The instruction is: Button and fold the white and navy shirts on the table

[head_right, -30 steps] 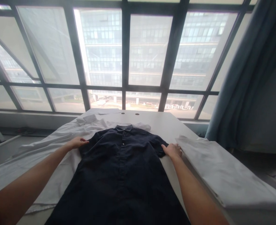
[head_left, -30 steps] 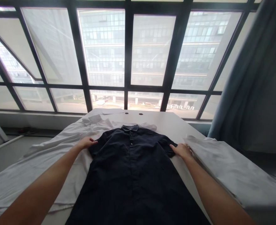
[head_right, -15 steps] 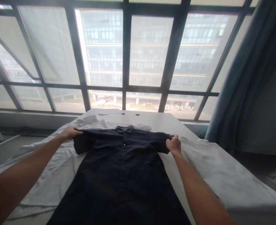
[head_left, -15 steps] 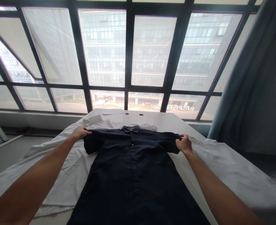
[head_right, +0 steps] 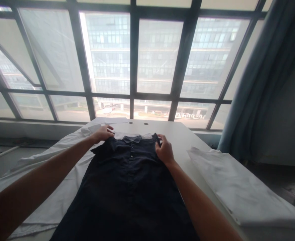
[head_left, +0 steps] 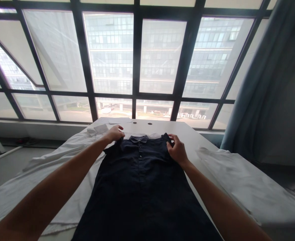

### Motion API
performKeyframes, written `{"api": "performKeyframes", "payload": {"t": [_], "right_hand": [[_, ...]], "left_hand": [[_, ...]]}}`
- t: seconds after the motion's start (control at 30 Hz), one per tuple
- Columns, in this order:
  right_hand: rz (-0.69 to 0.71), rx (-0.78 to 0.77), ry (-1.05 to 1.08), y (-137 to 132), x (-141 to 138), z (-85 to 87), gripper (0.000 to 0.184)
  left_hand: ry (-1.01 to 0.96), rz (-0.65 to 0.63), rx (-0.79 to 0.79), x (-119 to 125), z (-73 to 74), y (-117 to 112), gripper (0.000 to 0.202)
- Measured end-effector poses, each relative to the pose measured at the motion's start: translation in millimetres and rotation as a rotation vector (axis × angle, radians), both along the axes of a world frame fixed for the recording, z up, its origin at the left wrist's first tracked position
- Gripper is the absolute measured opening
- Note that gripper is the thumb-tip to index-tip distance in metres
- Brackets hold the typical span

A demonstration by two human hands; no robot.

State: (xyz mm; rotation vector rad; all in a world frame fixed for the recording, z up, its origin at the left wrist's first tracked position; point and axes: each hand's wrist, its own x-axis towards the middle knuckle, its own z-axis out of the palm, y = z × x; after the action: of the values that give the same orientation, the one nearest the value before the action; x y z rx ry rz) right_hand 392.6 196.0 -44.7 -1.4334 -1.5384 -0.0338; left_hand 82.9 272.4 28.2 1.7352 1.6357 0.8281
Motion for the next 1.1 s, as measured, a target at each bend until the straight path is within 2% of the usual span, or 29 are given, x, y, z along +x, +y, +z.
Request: {"api": "performKeyframes", "payload": {"t": [0.07,0.13,0.2,0.3,0.37,0.47,0.57,0.67,0.93,1.0,1.1], "right_hand": [[0.208,-0.114,-0.125,-12.7,-23.9,-6.5,0.048],[0.444,-0.324,-0.262,-26.4,-39.6,-15.5,0.055],[0.518,-0.467,-0.347,-38.4,-43.1,-24.5,0.059],[0.347,-0.432,-0.409,-49.8,-26.6,-39.2,0.053],[0.252,-0.415,-0.468,-54.9,-9.1,-51.7,0.059],[0.189,-0.517,-0.541,-63.5,10.8,-71.9,0.072],[0.139,-0.630,-0.585,-74.9,15.4,-83.6,0.077],[0.094,-0.710,-0.628,-87.4,11.4,-85.0,0.081],[0.033,-0.754,-0.669,-115.8,13.9,-79.6,0.077],[0.037,-0.724,-0.684,-115.2,10.8,-72.6,0.076],[0.091,-0.593,-0.658,-104.7,-9.3,-58.5,0.066]], "left_hand": [[-0.026,-0.142,-0.120,27.1,-23.2,-17.3,0.060],[0.006,-0.300,-0.268,42.0,-49.3,-34.7,0.062],[0.104,-0.411,-0.214,41.9,-72.8,-49.0,0.057],[0.318,-0.502,0.132,19.7,-99.4,-64.1,0.042],[0.454,-0.525,0.303,0.3,-114.9,-72.7,0.043],[0.623,-0.538,0.353,-21.1,-138.7,-85.9,0.061],[0.707,-0.535,0.325,-28.9,-157.4,-98.4,0.069],[0.732,-0.530,0.304,-29.0,-163.4,-111.7,0.072],[0.706,-0.514,0.232,-27.7,-157.1,-158.7,0.075],[0.674,-0.502,0.237,-27.7,-150.2,-153.5,0.067],[0.619,-0.434,0.310,-25.5,-132.8,-117.4,0.049]]}}
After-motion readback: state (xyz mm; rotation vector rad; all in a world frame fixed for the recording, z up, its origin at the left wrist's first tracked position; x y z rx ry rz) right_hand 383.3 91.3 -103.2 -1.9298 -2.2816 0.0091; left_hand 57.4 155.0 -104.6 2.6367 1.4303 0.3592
